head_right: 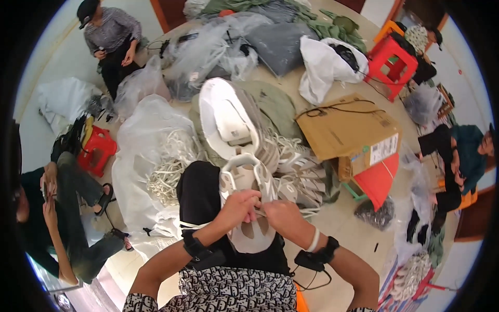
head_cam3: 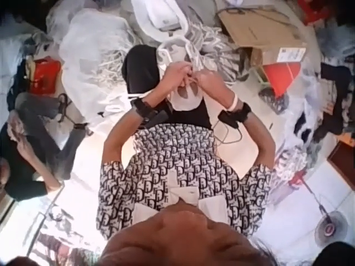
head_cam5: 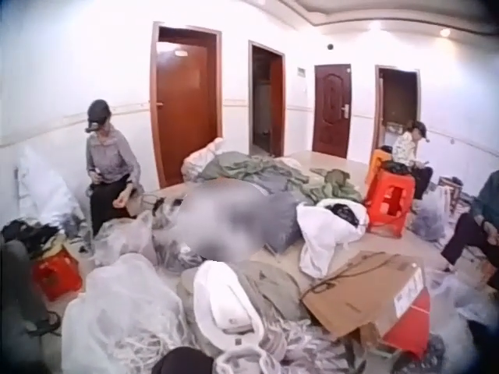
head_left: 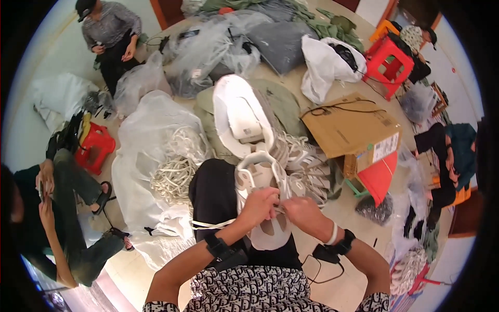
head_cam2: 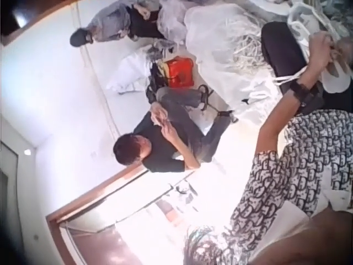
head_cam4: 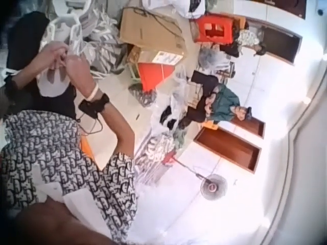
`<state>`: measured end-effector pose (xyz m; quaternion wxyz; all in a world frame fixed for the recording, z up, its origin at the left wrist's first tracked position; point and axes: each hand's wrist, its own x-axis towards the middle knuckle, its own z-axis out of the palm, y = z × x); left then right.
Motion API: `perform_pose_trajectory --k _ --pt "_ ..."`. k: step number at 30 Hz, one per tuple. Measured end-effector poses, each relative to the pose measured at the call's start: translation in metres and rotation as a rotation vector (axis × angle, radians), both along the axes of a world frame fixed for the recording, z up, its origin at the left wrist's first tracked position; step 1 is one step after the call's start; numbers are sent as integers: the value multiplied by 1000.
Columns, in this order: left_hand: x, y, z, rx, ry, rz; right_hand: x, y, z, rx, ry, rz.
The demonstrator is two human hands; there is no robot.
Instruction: Lacing and preparing a sneaker in a shoe manufacturing environment.
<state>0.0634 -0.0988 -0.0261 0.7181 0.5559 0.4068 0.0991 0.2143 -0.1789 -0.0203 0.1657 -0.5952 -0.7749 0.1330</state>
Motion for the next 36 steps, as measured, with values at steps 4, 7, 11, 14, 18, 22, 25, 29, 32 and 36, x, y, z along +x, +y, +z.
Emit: perform_pose_trajectory --k 4,7,11,14,18,22,25,29,32,36 --pt "-4 3 0 38 4 -33 7 8 -5 -196 74 14" --pt "-6 1 -12 208 -47 -121 2 7 -6 -126 64 54" --pt "5 -7 -6 155 -61 -109 13 0 -9 -118 209 -40" --pt "-2 0 -19 486 -139 -219 10 3 -4 -200 387 -189" --pt "-9 6 0 121 23 -152 3 17 5 -225 415 -128" --pt "-1 5 -1 103 53 -194 14 22 0 -219 240 -11" --pt "-2 -2 -3 286 54 -153 15 36 5 -103 -62 121" --pt "-1 -3 -8 456 125 -167 20 48 -1 -92 -213 218" --pt "0 -3 -15 727 156 -248 24 38 -6 24 -114 211" --pt "-2 5 -20 846 176 -327 24 27 -13 56 -3 180"
